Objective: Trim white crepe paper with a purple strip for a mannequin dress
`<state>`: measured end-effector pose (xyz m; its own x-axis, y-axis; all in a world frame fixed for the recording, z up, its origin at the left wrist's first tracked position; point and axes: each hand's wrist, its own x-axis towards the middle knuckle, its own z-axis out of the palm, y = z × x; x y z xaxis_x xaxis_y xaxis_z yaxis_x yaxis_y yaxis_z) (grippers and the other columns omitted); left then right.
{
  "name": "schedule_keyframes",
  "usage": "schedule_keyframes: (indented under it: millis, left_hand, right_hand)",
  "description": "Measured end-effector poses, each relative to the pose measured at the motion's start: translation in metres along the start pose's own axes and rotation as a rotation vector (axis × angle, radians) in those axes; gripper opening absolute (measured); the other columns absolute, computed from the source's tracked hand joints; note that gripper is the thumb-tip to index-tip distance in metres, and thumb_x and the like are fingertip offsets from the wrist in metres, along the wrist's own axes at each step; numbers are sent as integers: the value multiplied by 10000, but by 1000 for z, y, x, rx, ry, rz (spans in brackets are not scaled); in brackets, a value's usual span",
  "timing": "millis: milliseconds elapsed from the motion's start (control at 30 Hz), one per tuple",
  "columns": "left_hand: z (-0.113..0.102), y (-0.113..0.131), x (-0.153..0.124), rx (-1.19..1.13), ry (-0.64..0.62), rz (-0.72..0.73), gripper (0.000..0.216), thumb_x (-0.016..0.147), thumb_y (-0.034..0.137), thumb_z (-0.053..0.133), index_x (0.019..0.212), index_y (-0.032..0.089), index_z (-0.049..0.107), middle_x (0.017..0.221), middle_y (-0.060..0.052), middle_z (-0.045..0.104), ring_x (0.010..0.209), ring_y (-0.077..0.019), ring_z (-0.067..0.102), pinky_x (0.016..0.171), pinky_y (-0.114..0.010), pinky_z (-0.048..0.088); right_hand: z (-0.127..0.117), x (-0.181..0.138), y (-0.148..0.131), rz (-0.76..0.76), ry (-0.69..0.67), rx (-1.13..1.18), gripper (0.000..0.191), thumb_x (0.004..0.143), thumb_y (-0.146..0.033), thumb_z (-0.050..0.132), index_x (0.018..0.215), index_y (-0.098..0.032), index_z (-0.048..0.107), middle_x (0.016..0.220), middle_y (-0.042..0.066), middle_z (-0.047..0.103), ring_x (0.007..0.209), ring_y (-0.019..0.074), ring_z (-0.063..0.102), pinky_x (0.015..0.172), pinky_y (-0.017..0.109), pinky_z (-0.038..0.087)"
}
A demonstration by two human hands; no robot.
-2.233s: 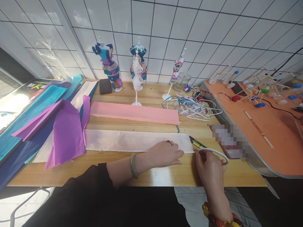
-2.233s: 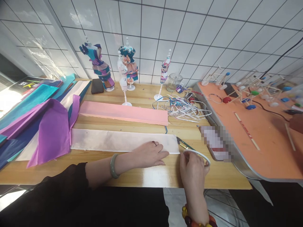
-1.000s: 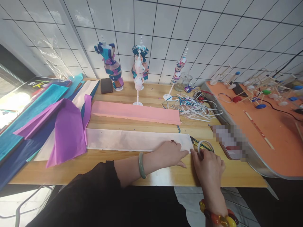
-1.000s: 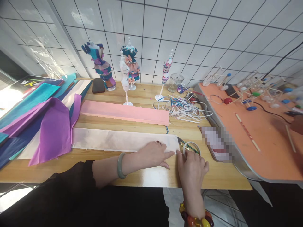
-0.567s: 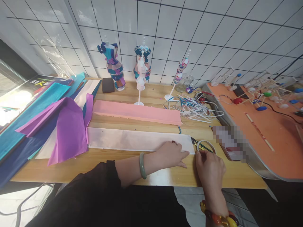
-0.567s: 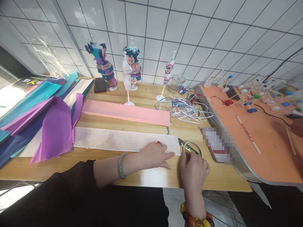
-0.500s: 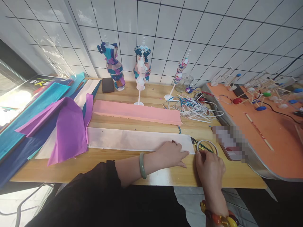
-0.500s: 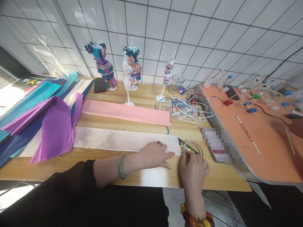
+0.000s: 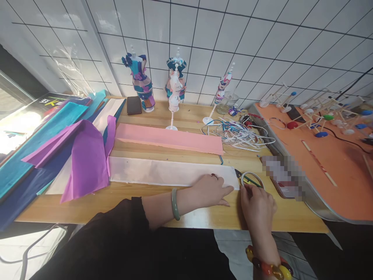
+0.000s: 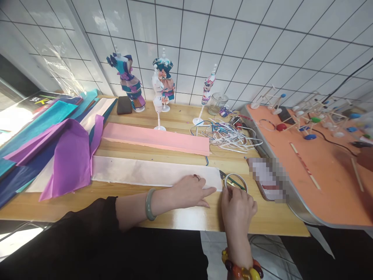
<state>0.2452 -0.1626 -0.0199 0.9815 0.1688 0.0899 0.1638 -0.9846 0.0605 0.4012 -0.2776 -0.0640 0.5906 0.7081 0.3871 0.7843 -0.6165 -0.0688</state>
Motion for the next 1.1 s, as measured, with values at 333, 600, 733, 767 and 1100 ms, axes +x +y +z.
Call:
schedule_keyframes:
  millis: [333,600,733,767,1100]
  left_hand:
    - [2,-2,-9,-24,45,25,411,847,505,445,1013,137,521,919,-111,566,880,-243,559,685,-340,447]
    - [3,-2,-13,-23,57,23,391,858,489,435,1008,139,522,910,-106,554,873,-233,544,683,-333,439]
    - [5,-2,-13,-21,67,23,398,858,494,430,1013,139,520,905,-100,551,872,-234,541,683,-336,439]
    - [6,-2,-13,-22,72,24,398,857,495,432,1011,138,520,902,-98,550,868,-234,541,680,-336,441]
    - [10,-1,-13,-10,116,21,405,847,489,458,1024,128,506,896,-92,553,855,-237,546,693,-342,441]
  right_hand:
    - [-1,-4,-5,20,46,40,423,858,-439,315,867,-136,611,760,120,625,796,260,531,878,476,263]
    - [4,-8,-5,-4,121,18,426,871,-409,285,873,-128,606,747,121,620,783,257,538,913,475,263]
    - [5,-8,-5,-7,133,26,422,871,-407,291,865,-125,604,735,115,616,777,250,539,930,471,252]
    - [4,-8,-5,-3,136,35,420,871,-407,291,866,-125,602,733,114,615,775,249,538,931,470,250]
    - [-2,-4,-5,1,222,169,355,879,-392,323,881,-125,557,846,141,629,823,248,544,932,455,263]
